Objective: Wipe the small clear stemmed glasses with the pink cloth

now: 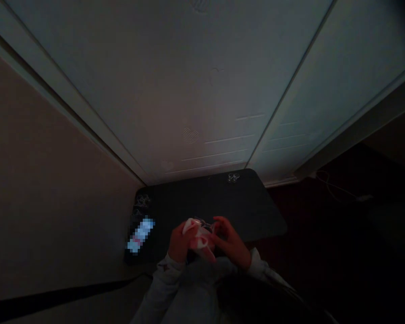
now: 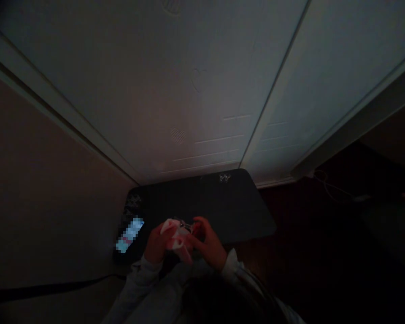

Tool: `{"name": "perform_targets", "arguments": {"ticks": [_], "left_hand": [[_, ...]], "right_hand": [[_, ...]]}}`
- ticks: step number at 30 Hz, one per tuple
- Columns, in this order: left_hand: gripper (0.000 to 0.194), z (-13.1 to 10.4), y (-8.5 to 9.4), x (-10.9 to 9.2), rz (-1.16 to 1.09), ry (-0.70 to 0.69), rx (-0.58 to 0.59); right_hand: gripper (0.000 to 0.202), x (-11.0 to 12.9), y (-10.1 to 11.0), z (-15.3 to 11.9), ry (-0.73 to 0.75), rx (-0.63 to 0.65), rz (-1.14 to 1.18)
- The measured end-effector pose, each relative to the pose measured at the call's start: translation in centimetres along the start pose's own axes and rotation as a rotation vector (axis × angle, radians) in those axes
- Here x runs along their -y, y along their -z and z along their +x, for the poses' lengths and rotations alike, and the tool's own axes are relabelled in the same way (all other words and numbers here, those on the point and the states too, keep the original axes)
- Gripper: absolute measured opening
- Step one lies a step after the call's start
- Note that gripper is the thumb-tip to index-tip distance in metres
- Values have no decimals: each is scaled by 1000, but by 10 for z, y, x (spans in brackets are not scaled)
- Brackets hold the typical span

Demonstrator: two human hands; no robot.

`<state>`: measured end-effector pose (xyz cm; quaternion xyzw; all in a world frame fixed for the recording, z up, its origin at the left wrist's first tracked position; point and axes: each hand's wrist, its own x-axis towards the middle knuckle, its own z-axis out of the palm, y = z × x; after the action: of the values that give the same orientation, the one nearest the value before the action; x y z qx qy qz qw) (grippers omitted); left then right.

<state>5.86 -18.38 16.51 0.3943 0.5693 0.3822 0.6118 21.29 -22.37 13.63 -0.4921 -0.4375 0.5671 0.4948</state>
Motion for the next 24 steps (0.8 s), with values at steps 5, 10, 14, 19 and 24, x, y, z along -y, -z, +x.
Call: {"name": "perform_targets", "arguments": {"ticks": [5, 10, 14, 19, 24], "left_hand": [[23, 1, -7, -6, 21, 14, 50], [24, 0, -15, -2, 28, 1, 112], [24, -4, -25, 5, 31, 5, 158], [23, -7, -42, 13, -35, 12, 150], [22, -12, -59, 13, -79, 14, 65]], "right_hand": [[27, 1, 7, -3, 13, -34, -136], [23, 6, 18, -6, -45, -36, -165], [35, 10, 26, -10, -57, -24, -147], [38, 13, 39, -16, -93, -39, -116], [41, 14, 53, -25, -2, -48, -78]]}}
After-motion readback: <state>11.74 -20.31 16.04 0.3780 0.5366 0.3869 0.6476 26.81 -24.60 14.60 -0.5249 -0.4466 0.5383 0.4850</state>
